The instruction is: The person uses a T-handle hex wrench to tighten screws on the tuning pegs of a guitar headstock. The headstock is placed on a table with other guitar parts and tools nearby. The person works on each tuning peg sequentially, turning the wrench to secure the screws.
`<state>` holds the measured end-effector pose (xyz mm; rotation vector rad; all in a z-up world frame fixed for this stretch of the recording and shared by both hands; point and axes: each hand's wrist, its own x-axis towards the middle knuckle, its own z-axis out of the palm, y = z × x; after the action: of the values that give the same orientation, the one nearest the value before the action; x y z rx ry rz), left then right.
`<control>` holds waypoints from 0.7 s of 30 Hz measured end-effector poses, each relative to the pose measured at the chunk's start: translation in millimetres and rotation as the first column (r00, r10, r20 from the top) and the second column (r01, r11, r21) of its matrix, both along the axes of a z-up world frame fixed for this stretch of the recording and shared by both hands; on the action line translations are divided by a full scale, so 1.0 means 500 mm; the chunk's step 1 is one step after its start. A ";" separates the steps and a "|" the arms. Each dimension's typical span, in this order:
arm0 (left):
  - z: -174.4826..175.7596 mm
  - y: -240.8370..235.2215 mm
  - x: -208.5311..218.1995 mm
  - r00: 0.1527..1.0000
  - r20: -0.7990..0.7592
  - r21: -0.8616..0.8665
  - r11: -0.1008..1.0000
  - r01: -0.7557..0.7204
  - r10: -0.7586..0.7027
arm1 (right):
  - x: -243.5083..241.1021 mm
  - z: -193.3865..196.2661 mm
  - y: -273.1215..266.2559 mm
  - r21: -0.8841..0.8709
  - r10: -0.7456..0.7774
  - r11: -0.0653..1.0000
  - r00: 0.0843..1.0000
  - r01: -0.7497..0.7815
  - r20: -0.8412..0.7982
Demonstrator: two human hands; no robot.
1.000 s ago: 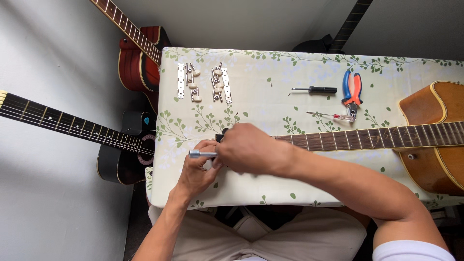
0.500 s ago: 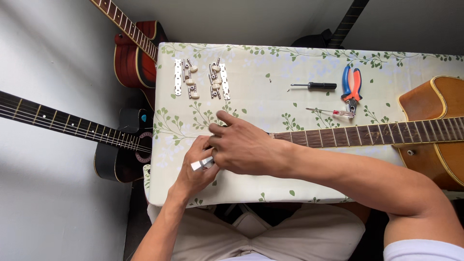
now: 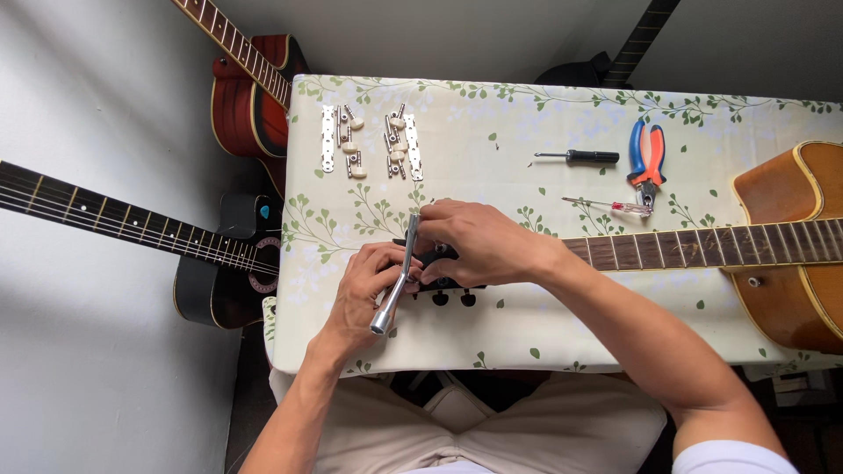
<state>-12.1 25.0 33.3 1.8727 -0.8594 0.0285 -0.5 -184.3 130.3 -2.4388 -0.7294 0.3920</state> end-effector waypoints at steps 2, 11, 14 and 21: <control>0.003 -0.001 -0.006 1.000 0.006 0.013 1.000 0.000 0.000 | -0.010 -0.018 -0.002 0.113 0.015 0.993 1.000 -0.016 0.004; 0.020 -0.002 -0.005 0.999 0.010 0.091 0.995 0.040 -0.041 | -0.004 -0.099 -0.001 0.409 0.055 0.911 0.998 -0.044 -0.015; 0.039 -0.004 -0.001 0.997 -0.074 0.051 0.998 0.030 -0.027 | -0.004 -0.112 0.004 0.439 0.020 0.898 1.000 -0.027 0.020; 0.012 -0.007 0.004 0.986 -0.163 -0.075 0.996 -0.041 0.029 | -0.004 -0.126 0.015 0.473 -0.087 0.879 0.995 0.057 0.041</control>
<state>-10.0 21.6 39.5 1.7898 -0.7038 -0.0668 -2.8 -176.8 67.3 -2.0112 -0.6650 0.0902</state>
